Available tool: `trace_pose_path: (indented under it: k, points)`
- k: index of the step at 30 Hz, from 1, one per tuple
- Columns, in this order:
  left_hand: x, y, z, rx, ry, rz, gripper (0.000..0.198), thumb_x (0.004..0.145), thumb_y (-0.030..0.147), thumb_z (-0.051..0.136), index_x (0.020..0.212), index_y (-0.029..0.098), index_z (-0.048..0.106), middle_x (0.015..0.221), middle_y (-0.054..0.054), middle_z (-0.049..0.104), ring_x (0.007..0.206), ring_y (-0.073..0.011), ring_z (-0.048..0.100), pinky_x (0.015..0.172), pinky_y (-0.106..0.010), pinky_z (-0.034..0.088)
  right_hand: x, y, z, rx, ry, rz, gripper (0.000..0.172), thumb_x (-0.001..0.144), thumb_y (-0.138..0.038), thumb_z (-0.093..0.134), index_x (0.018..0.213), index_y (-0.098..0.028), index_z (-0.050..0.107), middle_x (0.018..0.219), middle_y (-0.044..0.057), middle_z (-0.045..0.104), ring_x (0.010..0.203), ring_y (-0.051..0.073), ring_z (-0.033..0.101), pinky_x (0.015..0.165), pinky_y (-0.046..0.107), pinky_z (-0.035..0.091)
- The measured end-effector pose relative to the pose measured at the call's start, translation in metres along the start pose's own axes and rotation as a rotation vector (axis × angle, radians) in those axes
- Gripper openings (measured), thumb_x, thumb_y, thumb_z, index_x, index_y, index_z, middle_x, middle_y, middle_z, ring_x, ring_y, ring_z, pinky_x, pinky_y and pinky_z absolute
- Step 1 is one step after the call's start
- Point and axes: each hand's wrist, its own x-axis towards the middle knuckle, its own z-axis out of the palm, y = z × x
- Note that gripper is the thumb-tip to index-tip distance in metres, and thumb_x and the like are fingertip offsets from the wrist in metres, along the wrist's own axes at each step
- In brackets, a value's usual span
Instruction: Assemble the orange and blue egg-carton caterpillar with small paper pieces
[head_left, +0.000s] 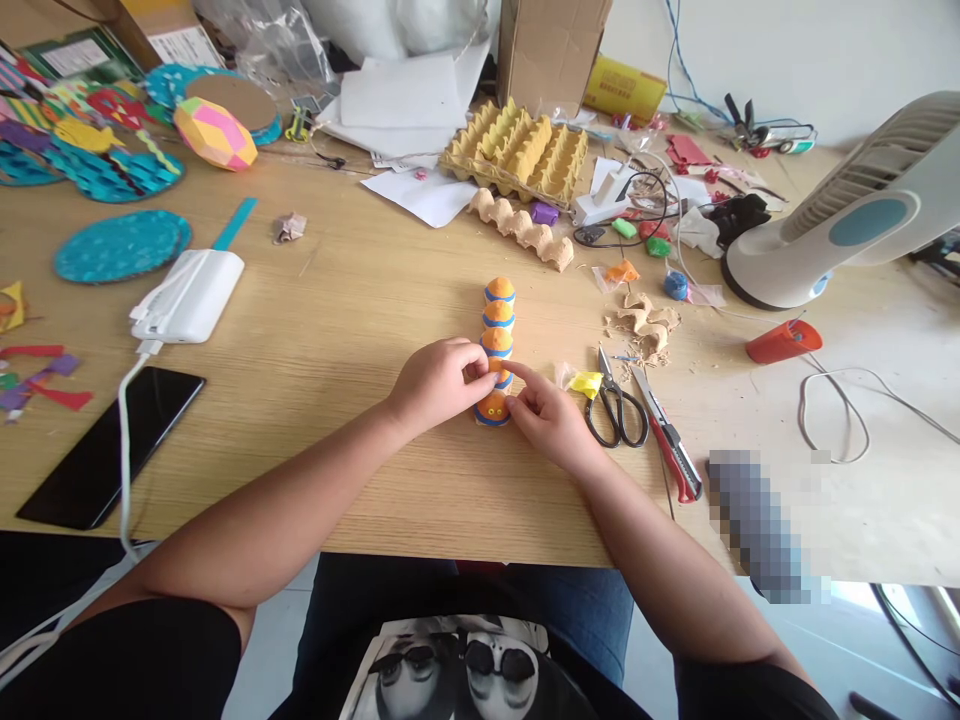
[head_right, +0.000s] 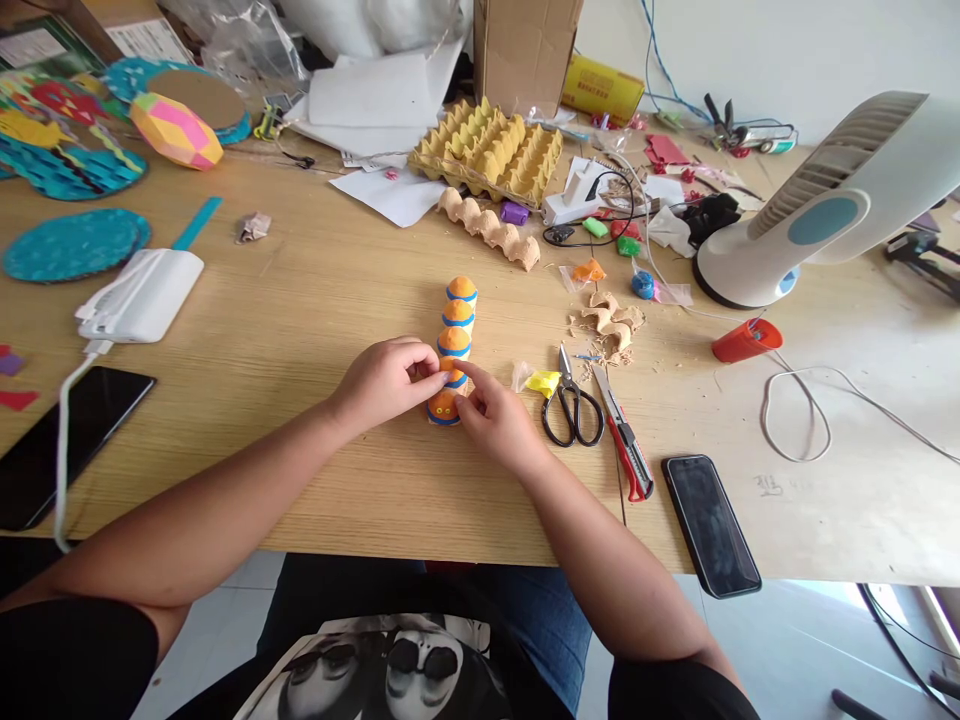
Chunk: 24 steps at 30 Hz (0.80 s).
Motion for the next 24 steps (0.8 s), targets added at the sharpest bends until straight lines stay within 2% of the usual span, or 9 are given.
trace_pose_path:
  k: [5, 10, 16, 24]
  points:
    - [0.001, -0.001, -0.0051, -0.084, 0.012, -0.025, 0.028, 0.09, 0.04, 0.065, 0.072, 0.019, 0.063, 0.073, 0.001, 0.066, 0.064, -0.0121, 0.056, 0.059, -0.025, 0.041, -0.0001, 0.0001, -0.0005, -0.007, -0.005, 0.005, 0.054, 0.092, -0.022, 0.054, 0.146, -0.017, 0.053, 0.063, -0.007, 0.044, 0.056, 0.011, 0.041, 0.058, 0.026, 0.034]
    - [0.0008, -0.004, -0.009, -0.121, 0.03, -0.036, 0.022, 0.091, 0.033, 0.061, 0.075, 0.018, 0.063, 0.072, 0.001, 0.066, 0.064, -0.0119, 0.054, 0.06, -0.025, 0.04, 0.0002, 0.0014, -0.0005, -0.015, -0.007, 0.008, 0.054, 0.092, -0.024, 0.054, 0.145, -0.017, 0.053, 0.064, -0.007, 0.044, 0.057, 0.011, 0.041, 0.058, 0.026, 0.034]
    - [-0.0016, -0.0022, -0.0046, -0.145, 0.006, -0.025, 0.017, 0.087, 0.033, 0.066, 0.077, 0.019, 0.064, 0.078, 0.0, 0.067, 0.069, -0.0127, 0.057, 0.063, -0.025, 0.042, 0.0006, 0.0022, -0.0009, -0.006, -0.002, 0.01, 0.055, 0.091, -0.023, 0.055, 0.146, -0.018, 0.053, 0.063, -0.007, 0.044, 0.056, 0.011, 0.041, 0.058, 0.026, 0.034]
    - [0.0008, -0.0028, -0.0008, -0.161, 0.008, -0.059, 0.019, 0.089, 0.033, 0.063, 0.077, 0.019, 0.064, 0.075, 0.001, 0.066, 0.066, -0.0125, 0.055, 0.063, -0.026, 0.041, 0.0, 0.0012, -0.0007, -0.011, 0.0, 0.003, 0.054, 0.091, -0.021, 0.055, 0.146, -0.019, 0.053, 0.063, -0.007, 0.045, 0.056, 0.011, 0.041, 0.058, 0.026, 0.034]
